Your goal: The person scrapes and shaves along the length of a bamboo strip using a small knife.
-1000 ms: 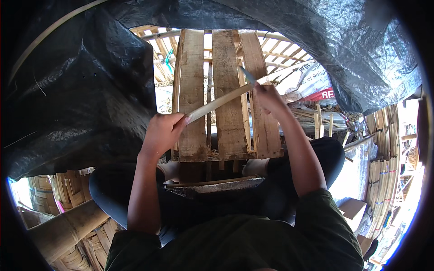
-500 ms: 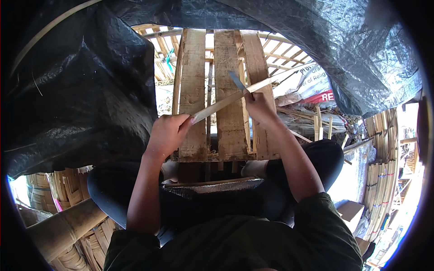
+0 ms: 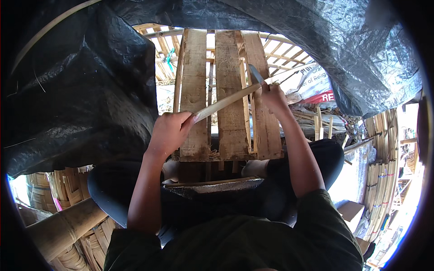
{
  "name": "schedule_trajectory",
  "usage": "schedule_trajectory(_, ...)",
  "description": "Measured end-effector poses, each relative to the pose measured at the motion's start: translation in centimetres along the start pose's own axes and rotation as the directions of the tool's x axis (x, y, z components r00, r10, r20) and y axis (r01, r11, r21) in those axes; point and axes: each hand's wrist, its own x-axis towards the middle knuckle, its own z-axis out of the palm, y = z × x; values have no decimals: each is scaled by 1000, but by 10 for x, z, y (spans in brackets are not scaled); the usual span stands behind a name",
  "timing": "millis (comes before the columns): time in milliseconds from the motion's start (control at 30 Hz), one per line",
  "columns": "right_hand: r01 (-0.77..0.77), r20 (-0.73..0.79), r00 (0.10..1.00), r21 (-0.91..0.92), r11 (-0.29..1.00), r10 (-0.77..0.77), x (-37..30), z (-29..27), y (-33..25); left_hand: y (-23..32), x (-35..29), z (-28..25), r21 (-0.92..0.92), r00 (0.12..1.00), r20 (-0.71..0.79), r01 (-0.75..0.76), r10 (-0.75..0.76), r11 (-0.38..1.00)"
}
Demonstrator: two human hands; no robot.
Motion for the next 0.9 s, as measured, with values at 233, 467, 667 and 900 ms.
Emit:
schedule_trajectory(233, 288, -79, 952, -83, 954, -294, -27, 39, -14, -7, -1, 2, 22, 1000, -20, 11, -10, 1000)
schedule_trajectory(467, 318, -185, 925, -102, 943, -332, -50, 61, -16, -2, -1, 4, 3, 998, -52, -43, 43, 999)
schedule_trajectory(667, 110, -75, 991, 31, 993, -107, -8, 15, 3, 6, -2, 3, 8, 1000, -2, -25, 25, 1000)
schedule_trajectory(900, 64, 249, 963, 146, 987, -99, -54, 25, -30, 1, -4, 2, -4, 1000, -21, -12, 12, 1000)
